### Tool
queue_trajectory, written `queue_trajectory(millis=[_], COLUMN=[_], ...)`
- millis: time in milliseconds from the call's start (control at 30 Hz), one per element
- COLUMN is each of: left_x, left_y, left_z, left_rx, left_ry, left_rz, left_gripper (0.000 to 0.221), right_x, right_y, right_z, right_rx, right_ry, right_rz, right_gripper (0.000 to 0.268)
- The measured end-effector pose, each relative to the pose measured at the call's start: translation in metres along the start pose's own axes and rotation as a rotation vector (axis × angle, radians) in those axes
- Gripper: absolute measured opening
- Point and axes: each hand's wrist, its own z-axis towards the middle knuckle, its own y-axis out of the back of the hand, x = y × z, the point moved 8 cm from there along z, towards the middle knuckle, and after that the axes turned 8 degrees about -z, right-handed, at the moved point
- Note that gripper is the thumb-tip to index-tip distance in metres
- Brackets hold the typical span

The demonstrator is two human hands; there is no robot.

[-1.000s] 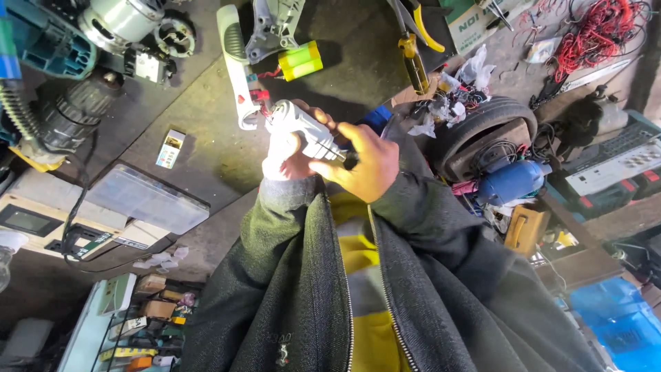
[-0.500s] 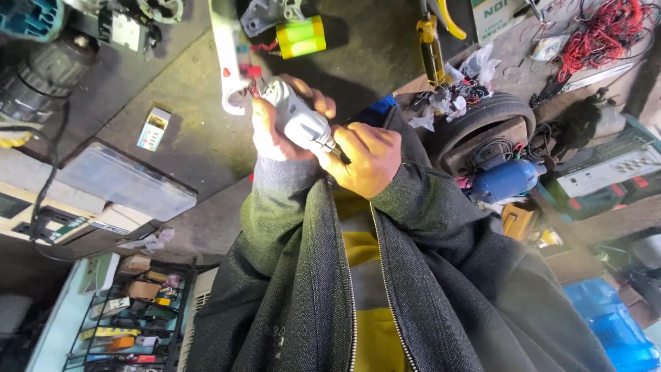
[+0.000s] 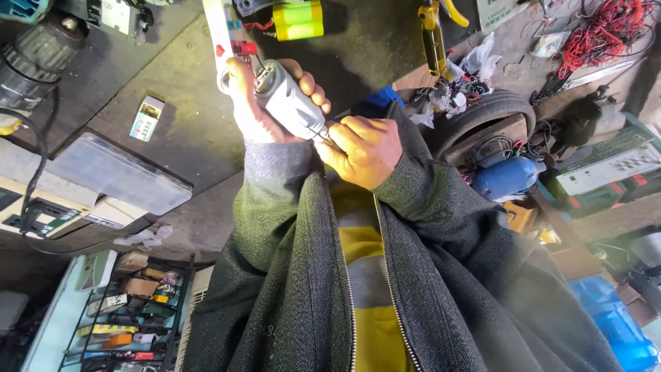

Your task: Assembling the internal components and casing of a handheld electronic device using a screwdriver and pliers.

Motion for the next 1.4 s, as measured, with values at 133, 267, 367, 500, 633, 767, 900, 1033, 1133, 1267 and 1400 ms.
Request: queue_trajectory(millis=[133,267,367,500,633,767,900,1033,1133,1267,1400], left_x=[-0.016,-0.018,-0.021,-0.018,-0.020,-0.018,-0.024,-0.023,-0.021,-0.023,-0.025], left_y=[-0.015,-0.029,-0.026,-0.011,-0.006,-0.020,-0.020,-0.035,-0.032,-0.022,-0.010], left_z=[-0.010,-0.001,-0.007,0.006,0.002,0.001,-0.003,-0.010,-0.014,-0.013,-0.007], left_rx=[-0.255,-0.114,-0.284,-0.053,0.178,0.286,0.063,-0.033,-0.112,-0.002,0.114], left_ry=[-0.237,-0.203,-0.316,-0.237,-0.219,-0.178,-0.236,-0.266,-0.273,-0.305,-0.351], left_rz=[0.072,0.021,0.027,-0.028,0.089,0.198,0.040,0.034,0.031,0.108,0.253], left_gripper=[0.065,0.067,0.073,0.080,0.064,0.046,0.036,0.034,0.030,0.027,0.022], right_x=[-0.006,-0.024,-0.020,-0.017,-0.026,-0.035,-0.012,0.002,0.022,0.056,0.053], right_y=[0.000,-0.011,-0.017,-0.022,-0.022,-0.025,-0.014,-0.051,-0.072,-0.081,-0.082], right_z=[-0.008,-0.021,-0.016,-0.002,0.000,-0.007,-0.010,-0.035,-0.037,-0.048,-0.056], right_rx=[0.004,0.051,0.065,0.074,0.103,0.079,-0.016,0.230,0.235,0.447,0.584], right_ry=[-0.040,-0.253,-0.322,-0.321,-0.299,-0.467,-0.533,-0.624,-0.561,-0.111,-0.260], right_rz=[0.052,0.243,0.337,0.356,0.333,0.469,0.487,0.480,0.860,0.821,1.249], right_gripper=[0.013,0.035,0.036,0.025,0.022,0.024,0.024,0.089,0.063,0.036,0.032])
